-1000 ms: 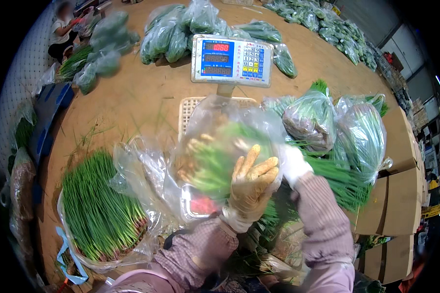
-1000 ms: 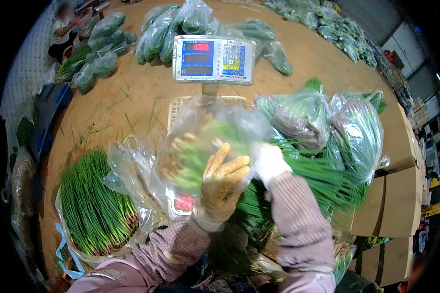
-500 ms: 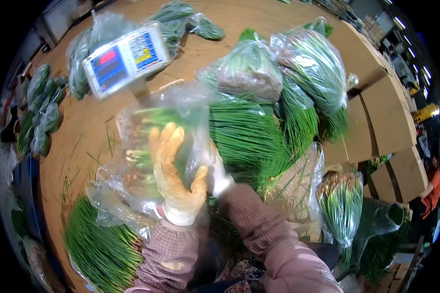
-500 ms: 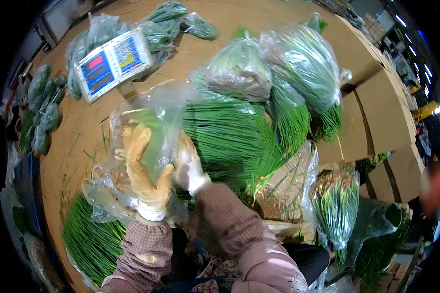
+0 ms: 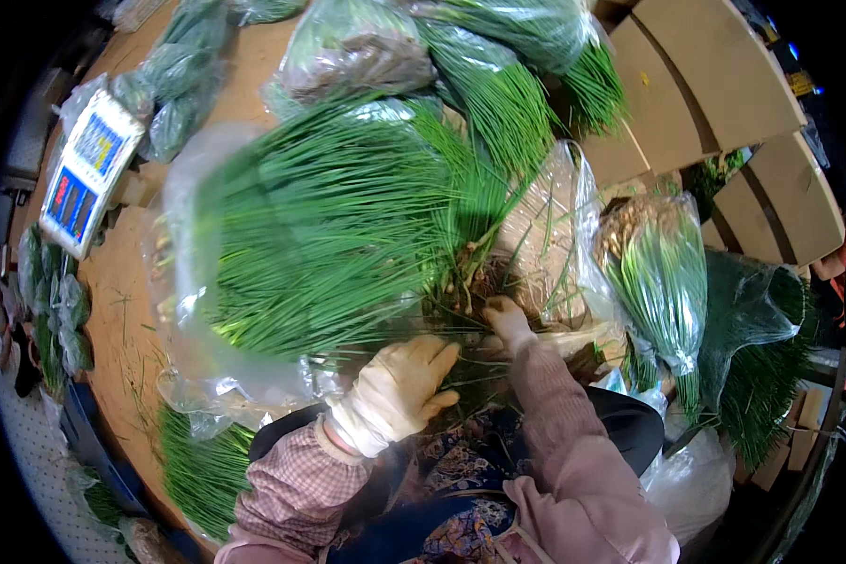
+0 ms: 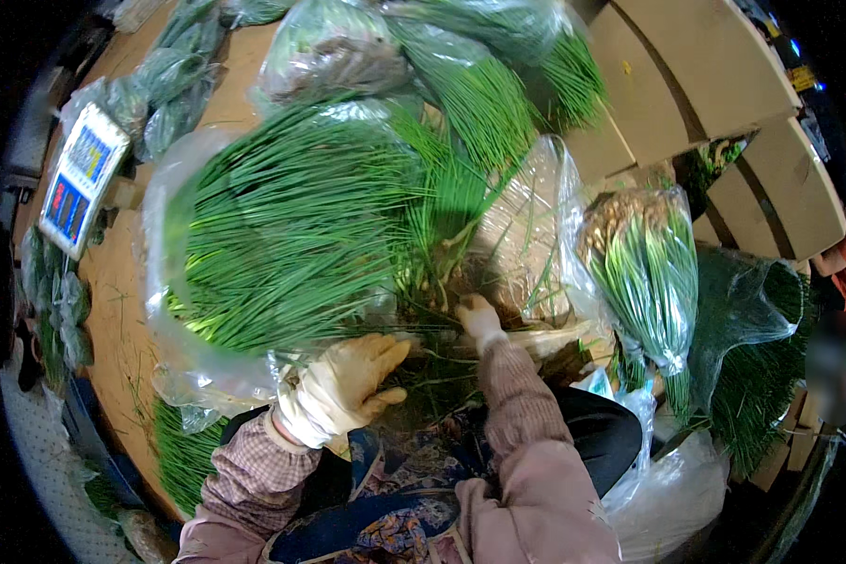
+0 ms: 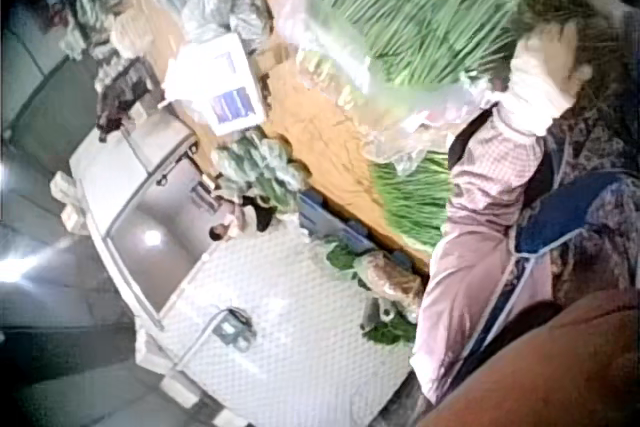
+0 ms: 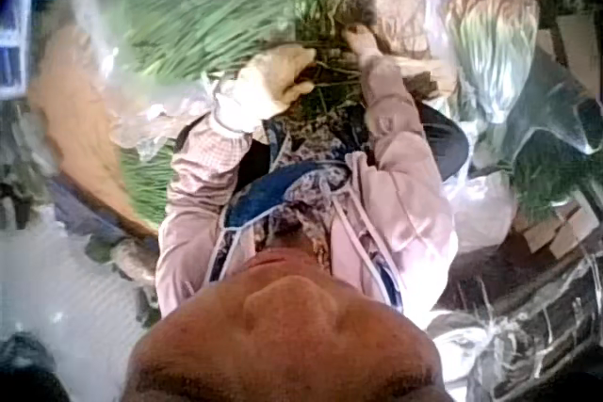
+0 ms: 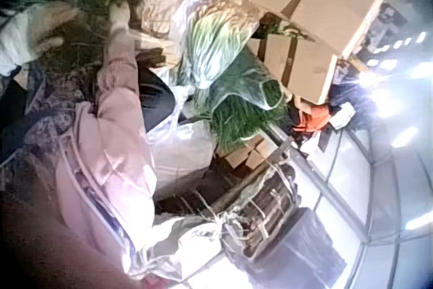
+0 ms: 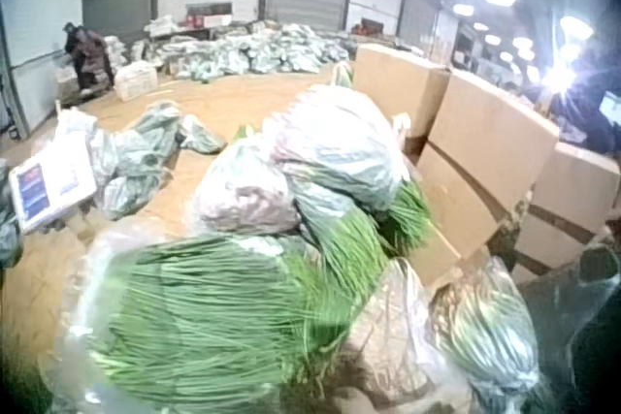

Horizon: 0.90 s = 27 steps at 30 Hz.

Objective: The person sorts and bags bundles of green onions by hand while seated in a large warehouse. They pick up bunches from the floor, remove outer layers or debris, and place the bundles into clear plastic bags before moving them aside.

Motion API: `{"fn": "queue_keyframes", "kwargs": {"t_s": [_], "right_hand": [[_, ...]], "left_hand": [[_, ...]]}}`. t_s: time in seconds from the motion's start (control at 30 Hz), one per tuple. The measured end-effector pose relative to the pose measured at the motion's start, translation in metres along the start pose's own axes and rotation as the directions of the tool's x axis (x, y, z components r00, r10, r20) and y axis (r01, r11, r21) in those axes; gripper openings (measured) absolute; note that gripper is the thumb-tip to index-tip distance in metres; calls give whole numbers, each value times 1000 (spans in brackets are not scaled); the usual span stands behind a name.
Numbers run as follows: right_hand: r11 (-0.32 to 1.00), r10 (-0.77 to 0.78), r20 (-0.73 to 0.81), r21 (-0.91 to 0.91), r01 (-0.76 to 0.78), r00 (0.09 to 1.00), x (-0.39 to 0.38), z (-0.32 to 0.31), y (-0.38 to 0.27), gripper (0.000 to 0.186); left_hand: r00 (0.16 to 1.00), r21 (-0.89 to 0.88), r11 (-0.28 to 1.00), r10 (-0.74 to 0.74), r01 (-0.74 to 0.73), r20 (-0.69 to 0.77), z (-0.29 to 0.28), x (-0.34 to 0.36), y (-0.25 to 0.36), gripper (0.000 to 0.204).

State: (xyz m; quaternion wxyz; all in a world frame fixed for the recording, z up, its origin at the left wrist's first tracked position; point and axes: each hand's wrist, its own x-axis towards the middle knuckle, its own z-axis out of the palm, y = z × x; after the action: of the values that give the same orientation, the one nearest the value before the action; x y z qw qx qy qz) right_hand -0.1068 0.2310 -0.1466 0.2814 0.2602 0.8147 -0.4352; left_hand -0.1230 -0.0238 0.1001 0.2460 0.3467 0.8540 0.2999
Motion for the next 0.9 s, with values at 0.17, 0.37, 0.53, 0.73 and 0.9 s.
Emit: {"fn": "queue_keyframes", "kwargs": {"t_s": [0.17, 0.37, 0.53, 0.73, 0.9], "right_hand": [[993, -103, -153, 39, 110, 983, 71, 17, -63, 52], [982, 100, -112, -147, -116, 989, 135, -24, -38, 38], [964, -155, -56, -225, 139, 986, 62, 0, -37, 69], [978, 163, 18, -132, -159, 986, 72, 56, 8, 65], [815, 69, 124, 565, -128, 990, 38, 17, -8, 39]], "left_hand": [[1000, 255, 967, -2, 2, 0, 32, 4, -8, 59], [998, 115, 992, -51, 47, 30, 22, 31, -17, 64], [990, 107, 988, -117, 108, 81, 25, 26, -28, 60], [992, 157, 986, -80, 64, 99, 31, 30, -20, 59], [993, 211, 977, -36, 11, 112, 36, 27, -18, 57]]}}
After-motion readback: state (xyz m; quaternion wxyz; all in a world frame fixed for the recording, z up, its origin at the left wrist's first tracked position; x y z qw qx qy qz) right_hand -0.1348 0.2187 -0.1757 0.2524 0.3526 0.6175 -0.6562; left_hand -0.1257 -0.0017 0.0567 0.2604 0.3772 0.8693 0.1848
